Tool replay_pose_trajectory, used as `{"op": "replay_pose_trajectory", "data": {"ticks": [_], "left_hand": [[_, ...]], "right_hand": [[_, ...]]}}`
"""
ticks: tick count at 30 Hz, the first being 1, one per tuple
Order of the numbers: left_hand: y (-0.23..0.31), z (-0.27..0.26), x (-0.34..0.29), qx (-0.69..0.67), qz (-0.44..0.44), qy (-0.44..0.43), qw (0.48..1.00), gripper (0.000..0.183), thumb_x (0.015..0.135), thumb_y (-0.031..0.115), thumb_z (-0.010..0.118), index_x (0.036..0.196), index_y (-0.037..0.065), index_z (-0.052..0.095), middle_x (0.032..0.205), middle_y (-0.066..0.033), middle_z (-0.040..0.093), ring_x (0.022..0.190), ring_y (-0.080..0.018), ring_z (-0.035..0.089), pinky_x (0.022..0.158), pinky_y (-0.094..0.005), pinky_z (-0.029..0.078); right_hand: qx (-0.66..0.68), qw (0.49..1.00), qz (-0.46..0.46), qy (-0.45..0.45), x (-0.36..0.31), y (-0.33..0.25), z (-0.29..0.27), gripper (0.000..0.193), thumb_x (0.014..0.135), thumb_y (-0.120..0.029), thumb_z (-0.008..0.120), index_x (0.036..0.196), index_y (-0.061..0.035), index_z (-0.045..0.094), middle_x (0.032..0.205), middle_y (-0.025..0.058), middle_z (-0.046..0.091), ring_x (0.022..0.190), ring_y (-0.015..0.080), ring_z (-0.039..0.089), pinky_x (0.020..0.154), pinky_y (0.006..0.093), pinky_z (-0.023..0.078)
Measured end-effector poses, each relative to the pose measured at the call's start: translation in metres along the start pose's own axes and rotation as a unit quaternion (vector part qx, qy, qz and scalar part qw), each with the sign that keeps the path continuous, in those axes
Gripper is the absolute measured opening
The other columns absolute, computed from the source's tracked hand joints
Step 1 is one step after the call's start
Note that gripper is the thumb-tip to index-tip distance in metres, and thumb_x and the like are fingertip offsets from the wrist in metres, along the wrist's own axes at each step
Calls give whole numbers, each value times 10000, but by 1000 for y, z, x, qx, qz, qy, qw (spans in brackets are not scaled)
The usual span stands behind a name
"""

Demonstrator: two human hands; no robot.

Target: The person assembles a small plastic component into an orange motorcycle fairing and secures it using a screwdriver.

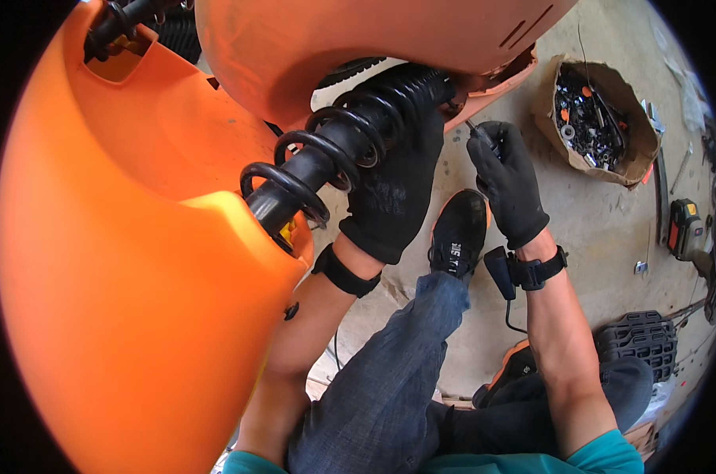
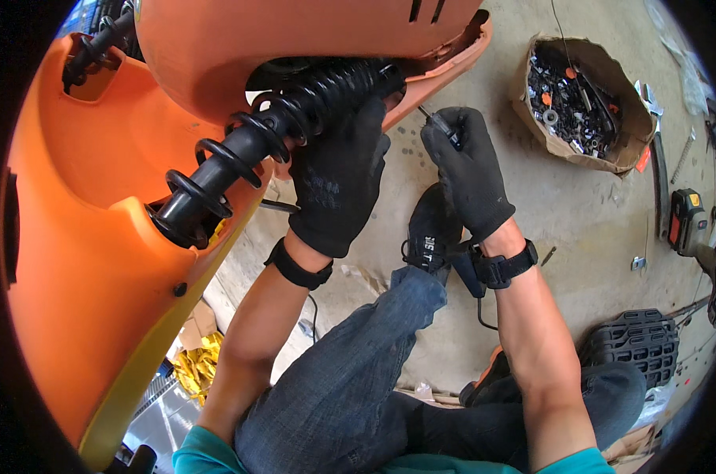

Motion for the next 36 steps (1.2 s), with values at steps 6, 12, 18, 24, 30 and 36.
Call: {"op": "replay_pose_trajectory", "data": {"ticks": [6,12,18,24,30,36], "left_hand": [[5,1,1,122,24,-8,992,522,942,96,527,1437,-23,410,1384,-217,491,1297,-350,495,1075,-455,423],[5,6,-3,272,18,-11,962,529,979,185,493,1468,0,416,1455,-195,457,1330,-356,471,1097,-492,402],[2,7,-12,225,87,6,970,564,1014,253,449,1509,-12,397,1523,-208,424,1397,-350,425,1137,-522,372],[-3,-5,-9,37,63,57,996,616,929,133,694,1483,58,434,1416,-189,539,1302,-349,532,1072,-412,428],[-4,-4,-6,153,76,32,985,586,946,198,631,1479,39,447,1424,-185,527,1298,-337,530,1072,-444,434],[-5,-7,-5,61,66,10,996,578,999,222,491,1510,-23,380,1541,-172,407,1404,-318,404,1174,-455,317]], "right_hand": [[-9,1000,15,-6,5,0,-2,228,1013,-242,611,1102,-32,611,881,-18,603,709,53,490,613,222,420],[21,997,63,-49,3,6,2,270,1039,-308,567,1104,-52,620,836,-15,608,665,63,488,587,216,405],[51,990,95,-90,1,10,4,230,1029,-282,591,1097,-62,603,829,-25,591,681,54,491,584,213,401],[16,997,60,-48,5,9,5,273,1005,-275,633,1148,-44,611,861,-23,587,705,57,494,599,224,412],[9,997,64,-41,6,2,5,277,998,-247,629,1163,-25,611,837,-28,573,696,51,488,594,231,417],[-18,999,23,-21,4,0,7,213,992,-241,627,1039,-35,598,817,-9,583,675,55,506,578,249,432]]}}
Point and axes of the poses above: each hand's wrist, its own x-axis towards the middle knuckle, its own z-axis out of the palm, y = z × x, the point moved 5 cm from there along x, towards the middle knuckle
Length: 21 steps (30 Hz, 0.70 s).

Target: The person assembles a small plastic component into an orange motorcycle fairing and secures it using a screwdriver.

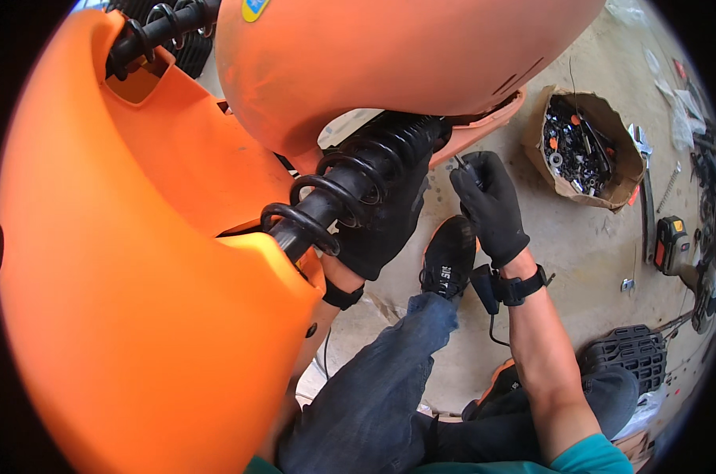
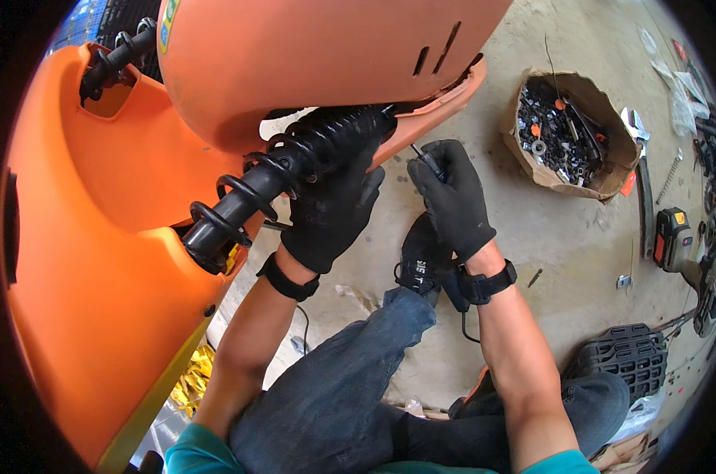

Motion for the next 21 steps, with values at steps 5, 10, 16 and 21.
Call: {"op": "replay_pose_trajectory", "data": {"ticks": [5,10,16,21], "left_hand": [[-5,-1,6,-68,-8,27,997,591,975,235,491,1513,12,395,1437,-189,490,1258,-346,500,1069,-489,400],[5,3,3,118,-50,-58,990,610,969,136,595,1532,44,380,1555,-125,425,1443,-282,387,1186,-400,292],[1,9,6,5,19,-67,998,590,981,57,541,1535,-3,347,1574,-140,394,1463,-292,357,1212,-395,261],[-3,22,5,174,57,-101,978,486,971,219,434,1395,-9,503,1297,-211,563,1080,-342,563,917,-455,467]], "right_hand": [[-34,999,8,2,0,4,-2,254,1005,-242,613,1146,-32,634,868,23,629,730,88,542,648,267,466],[-43,997,-67,14,3,-1,0,278,972,-197,658,1142,16,603,946,6,596,882,93,528,773,264,460],[-88,992,-68,53,0,4,2,228,966,-185,647,1103,-9,600,882,14,602,785,111,519,732,273,461],[-31,999,18,-31,5,8,0,260,996,-268,628,1101,-32,596,795,-13,579,643,95,484,603,256,431]]}}
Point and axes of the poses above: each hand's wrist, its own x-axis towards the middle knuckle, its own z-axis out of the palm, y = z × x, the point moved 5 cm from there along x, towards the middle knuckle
